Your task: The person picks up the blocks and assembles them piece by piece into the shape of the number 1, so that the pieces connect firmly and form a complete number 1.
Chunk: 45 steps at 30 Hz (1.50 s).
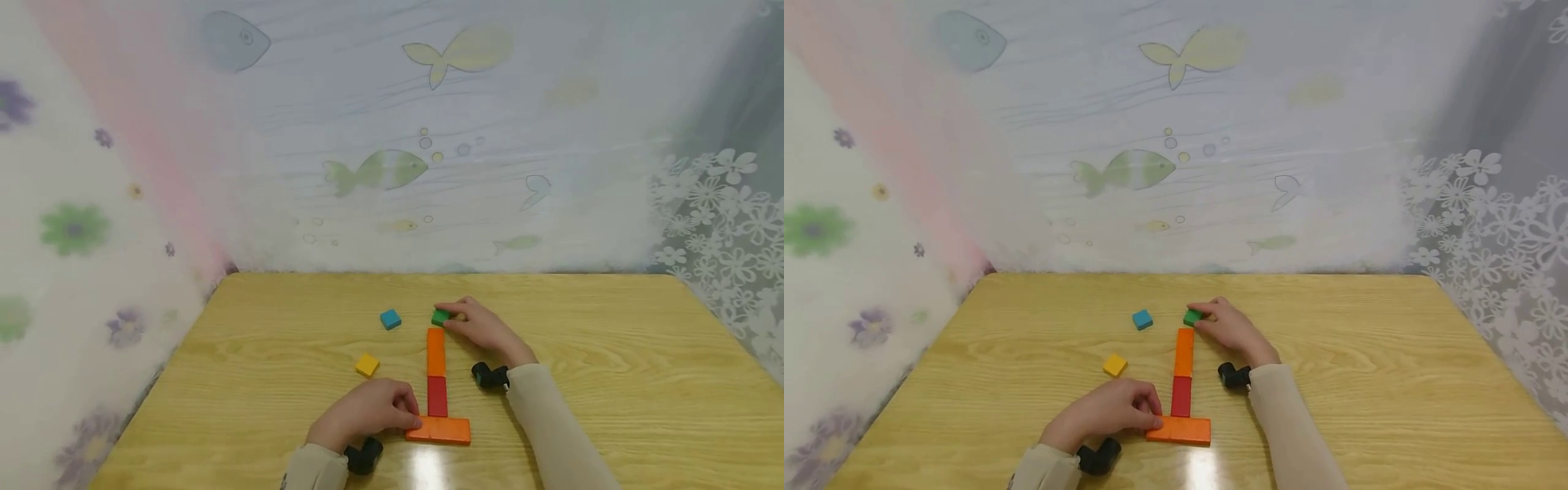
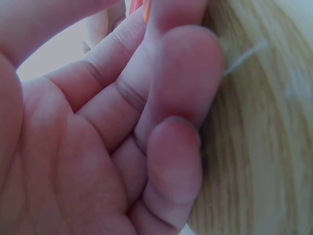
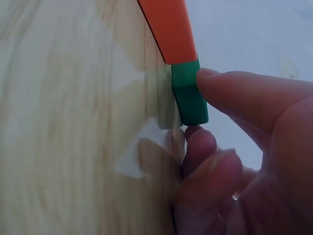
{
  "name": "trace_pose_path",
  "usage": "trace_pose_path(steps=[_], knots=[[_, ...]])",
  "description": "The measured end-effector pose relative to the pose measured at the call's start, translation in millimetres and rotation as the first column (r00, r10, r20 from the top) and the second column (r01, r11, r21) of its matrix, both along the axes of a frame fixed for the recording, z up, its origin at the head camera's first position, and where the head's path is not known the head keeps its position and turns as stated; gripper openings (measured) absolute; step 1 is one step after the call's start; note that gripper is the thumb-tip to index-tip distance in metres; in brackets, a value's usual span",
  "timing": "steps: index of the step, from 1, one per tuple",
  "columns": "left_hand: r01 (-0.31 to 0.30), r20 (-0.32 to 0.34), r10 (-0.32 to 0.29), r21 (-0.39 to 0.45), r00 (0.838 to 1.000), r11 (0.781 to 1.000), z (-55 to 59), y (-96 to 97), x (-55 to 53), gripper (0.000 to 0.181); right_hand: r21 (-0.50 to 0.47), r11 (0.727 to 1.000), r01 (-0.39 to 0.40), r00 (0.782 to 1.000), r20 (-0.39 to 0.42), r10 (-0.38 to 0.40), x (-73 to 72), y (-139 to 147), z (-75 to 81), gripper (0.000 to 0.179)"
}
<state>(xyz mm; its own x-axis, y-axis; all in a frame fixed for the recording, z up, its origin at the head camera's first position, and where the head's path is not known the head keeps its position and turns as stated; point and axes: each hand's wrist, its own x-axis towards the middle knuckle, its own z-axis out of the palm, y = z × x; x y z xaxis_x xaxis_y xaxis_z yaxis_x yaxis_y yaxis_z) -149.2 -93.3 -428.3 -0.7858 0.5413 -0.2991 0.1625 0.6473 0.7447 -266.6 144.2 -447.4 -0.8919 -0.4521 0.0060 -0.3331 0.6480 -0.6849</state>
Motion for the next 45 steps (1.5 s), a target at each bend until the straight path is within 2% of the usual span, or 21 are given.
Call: trace_pose_path(steps=[8,15,23,30,36,45], knots=[[-0.002,-0.010,0.002,-0.008,1.000,1.000,0.0,-0.2,2.8,0.011,-0.008,1.000,0.021,1.000,0.019,-0.021,2.7,-0.8,-1.9,0.039],[0.003,-0.017,-0.003,-0.010,1.000,1.000,2.2,-0.7,1.4,0.011,-0.031,0.996,0.079,0.997,0.007,-0.079,-2.9,-2.3,-6.3,0.039],[0.000,-0.034,-0.001,-0.013,0.999,1.000,-1.9,-0.6,6.2,0.010,-0.053,0.997,0.063,0.998,0.008,-0.063,1.6,-1.5,-6.1,0.041],[-0.012,-0.029,0.012,-0.006,1.000,1.000,-1.2,1.2,11.6,0.010,-0.045,0.997,0.070,0.998,0.007,-0.070,6.0,-3.4,-2.8,0.040],[-0.019,-0.022,0.019,-0.004,1.000,1.000,-1.0,1.4,11.1,0.010,-0.053,0.995,0.084,0.996,0.023,-0.083,4.1,-5.2,-2.7,0.039],[-0.009,-0.034,0.009,-0.002,0.999,1.000,-0.9,2.7,11.3,0.010,-0.024,0.998,0.053,0.998,-0.022,-0.054,5.1,-4.9,-2.4,0.036]])
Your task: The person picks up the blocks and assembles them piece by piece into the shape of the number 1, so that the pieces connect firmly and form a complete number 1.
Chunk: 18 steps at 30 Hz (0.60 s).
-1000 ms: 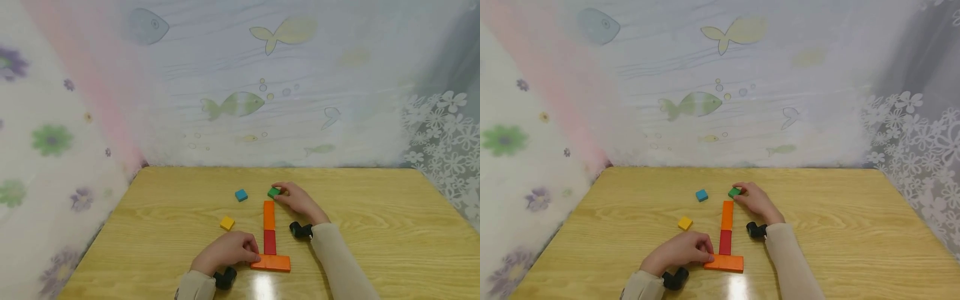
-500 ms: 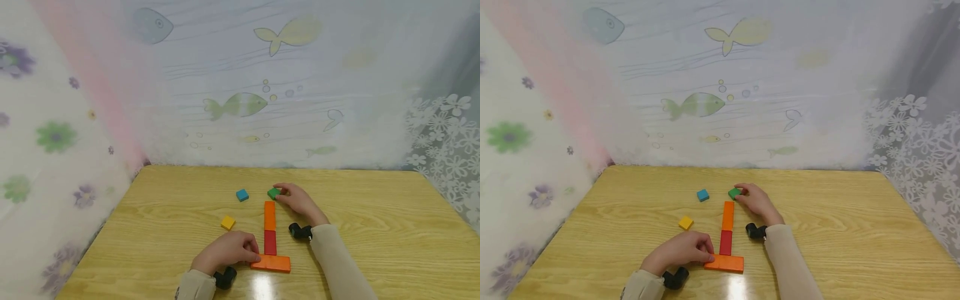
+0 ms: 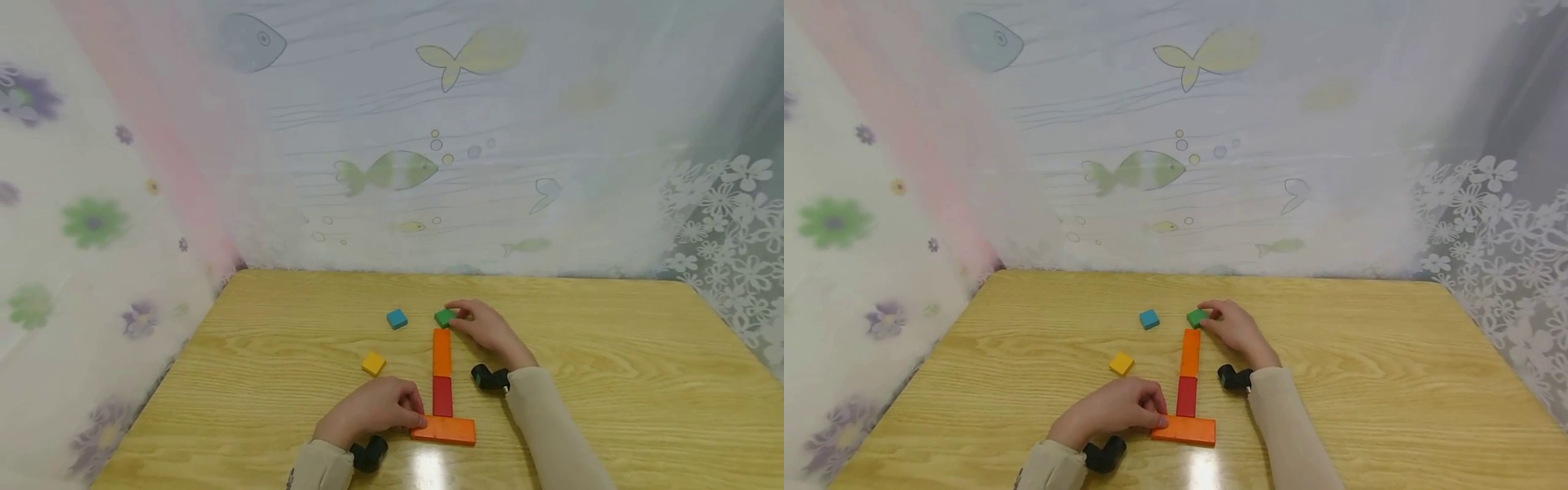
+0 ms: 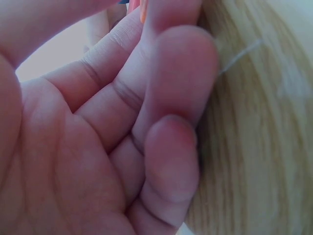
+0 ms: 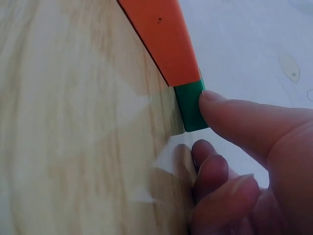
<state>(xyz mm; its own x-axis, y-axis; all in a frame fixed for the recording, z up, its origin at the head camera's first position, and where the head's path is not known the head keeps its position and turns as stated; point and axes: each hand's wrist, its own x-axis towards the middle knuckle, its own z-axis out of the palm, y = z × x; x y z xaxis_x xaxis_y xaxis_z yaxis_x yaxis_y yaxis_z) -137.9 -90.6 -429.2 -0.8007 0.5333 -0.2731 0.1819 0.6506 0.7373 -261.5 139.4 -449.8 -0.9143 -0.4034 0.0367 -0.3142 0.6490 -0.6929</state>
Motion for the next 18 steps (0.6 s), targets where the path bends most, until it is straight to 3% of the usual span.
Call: trace_pose_path(steps=[18], knots=[[-0.004,-0.011,0.004,-0.002,1.000,1.000,-0.7,0.6,0.0,0.010,-0.020,1.000,0.012,1.000,0.013,-0.012,1.3,-0.5,-0.6,0.034]])
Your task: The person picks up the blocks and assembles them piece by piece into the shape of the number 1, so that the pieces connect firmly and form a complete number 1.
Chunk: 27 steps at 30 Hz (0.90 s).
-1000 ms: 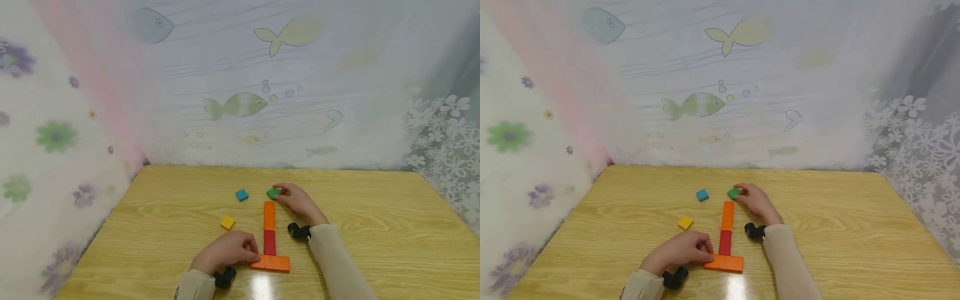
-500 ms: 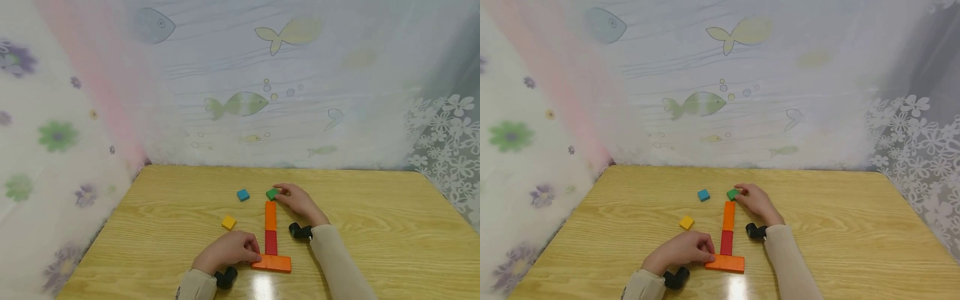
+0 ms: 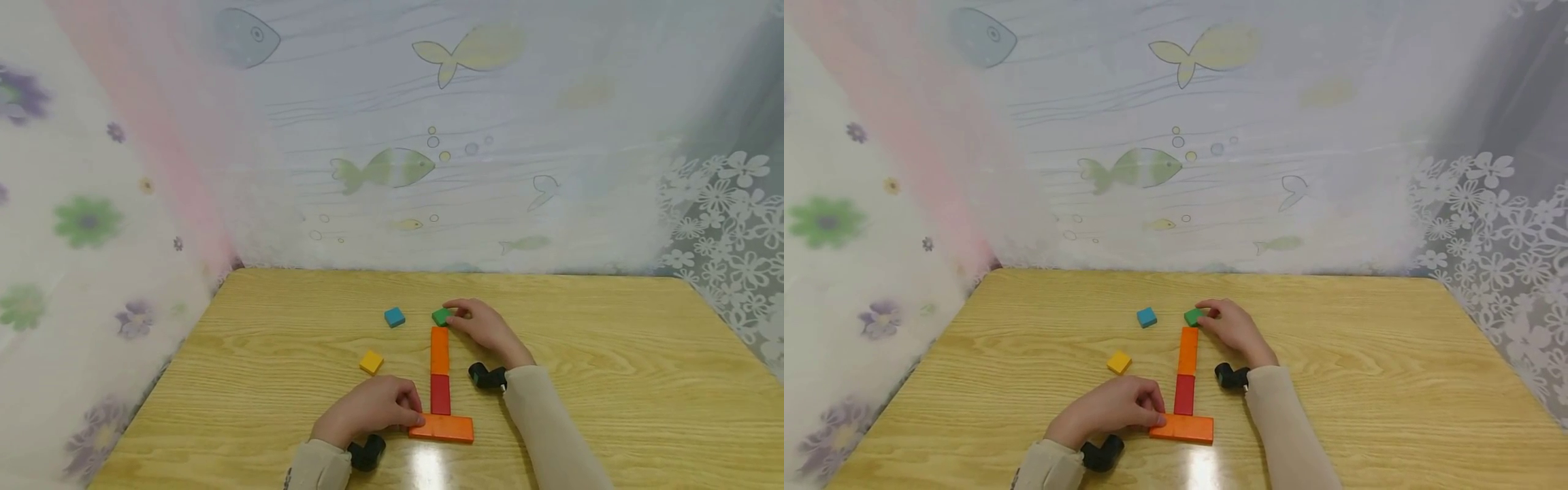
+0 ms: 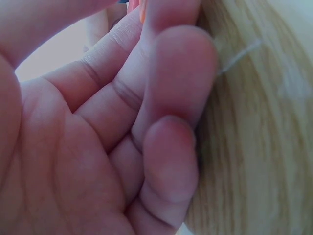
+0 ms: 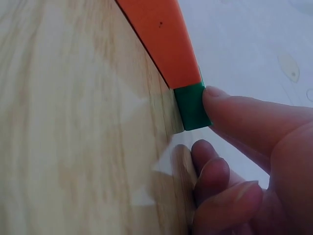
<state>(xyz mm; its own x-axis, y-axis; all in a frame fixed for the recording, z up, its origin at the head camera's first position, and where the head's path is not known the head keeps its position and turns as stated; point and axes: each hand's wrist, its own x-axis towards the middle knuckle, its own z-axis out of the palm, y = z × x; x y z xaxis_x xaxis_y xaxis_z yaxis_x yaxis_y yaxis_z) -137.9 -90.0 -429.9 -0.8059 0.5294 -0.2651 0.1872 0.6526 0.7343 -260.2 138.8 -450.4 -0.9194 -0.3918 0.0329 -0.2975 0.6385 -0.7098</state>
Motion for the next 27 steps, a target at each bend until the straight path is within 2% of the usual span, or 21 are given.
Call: trace_pose_path(steps=[18,27], knots=[[0.007,-0.008,-0.007,0.011,1.000,1.000,-0.7,-0.8,-0.1,0.010,0.002,1.000,0.001,1.000,0.006,-0.001,-1.4,0.1,-0.8,0.034],[-0.008,0.013,0.008,0.006,1.000,1.000,1.9,0.0,0.7,0.011,-0.003,1.000,-0.013,1.000,0.005,0.013,0.0,0.5,2.2,0.035]])
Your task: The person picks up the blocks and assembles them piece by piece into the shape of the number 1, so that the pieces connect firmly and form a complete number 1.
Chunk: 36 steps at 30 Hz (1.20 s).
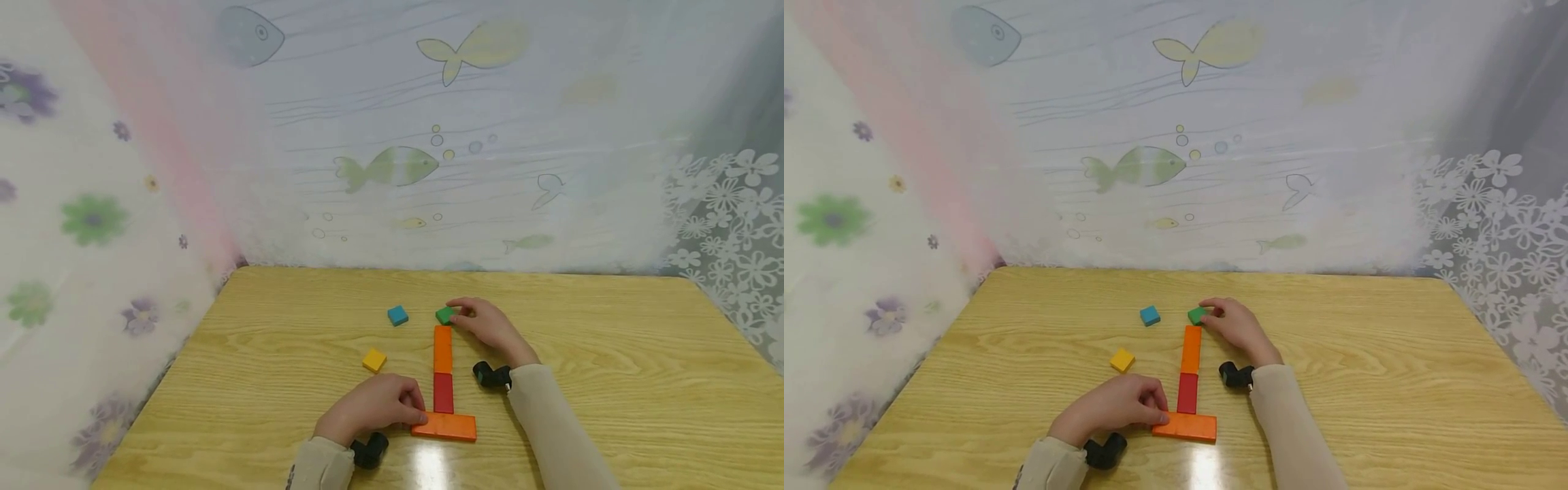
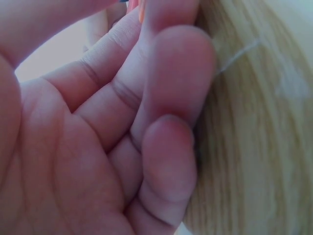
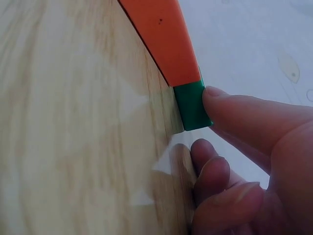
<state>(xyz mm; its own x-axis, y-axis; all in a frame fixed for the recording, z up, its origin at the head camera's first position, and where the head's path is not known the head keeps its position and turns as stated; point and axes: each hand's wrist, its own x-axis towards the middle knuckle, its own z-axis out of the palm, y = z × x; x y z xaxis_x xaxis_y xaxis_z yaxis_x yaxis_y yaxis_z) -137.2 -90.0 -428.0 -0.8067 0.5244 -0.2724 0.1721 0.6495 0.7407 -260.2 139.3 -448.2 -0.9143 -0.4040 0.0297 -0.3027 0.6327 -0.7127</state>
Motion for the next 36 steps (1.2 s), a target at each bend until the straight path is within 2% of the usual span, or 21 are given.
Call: trace_pose_path(steps=[17,36], knots=[[0.001,0.011,-0.001,0.003,1.000,1.000,0.6,-0.3,0.0,0.011,0.026,1.000,-0.015,1.000,-0.021,0.016,-1.0,0.8,-0.8,0.035],[0.000,0.028,-0.001,0.020,1.000,1.000,2.0,-1.3,0.2,0.010,0.024,1.000,-0.007,1.000,-0.003,0.007,-1.1,1.1,-1.4,0.037]])
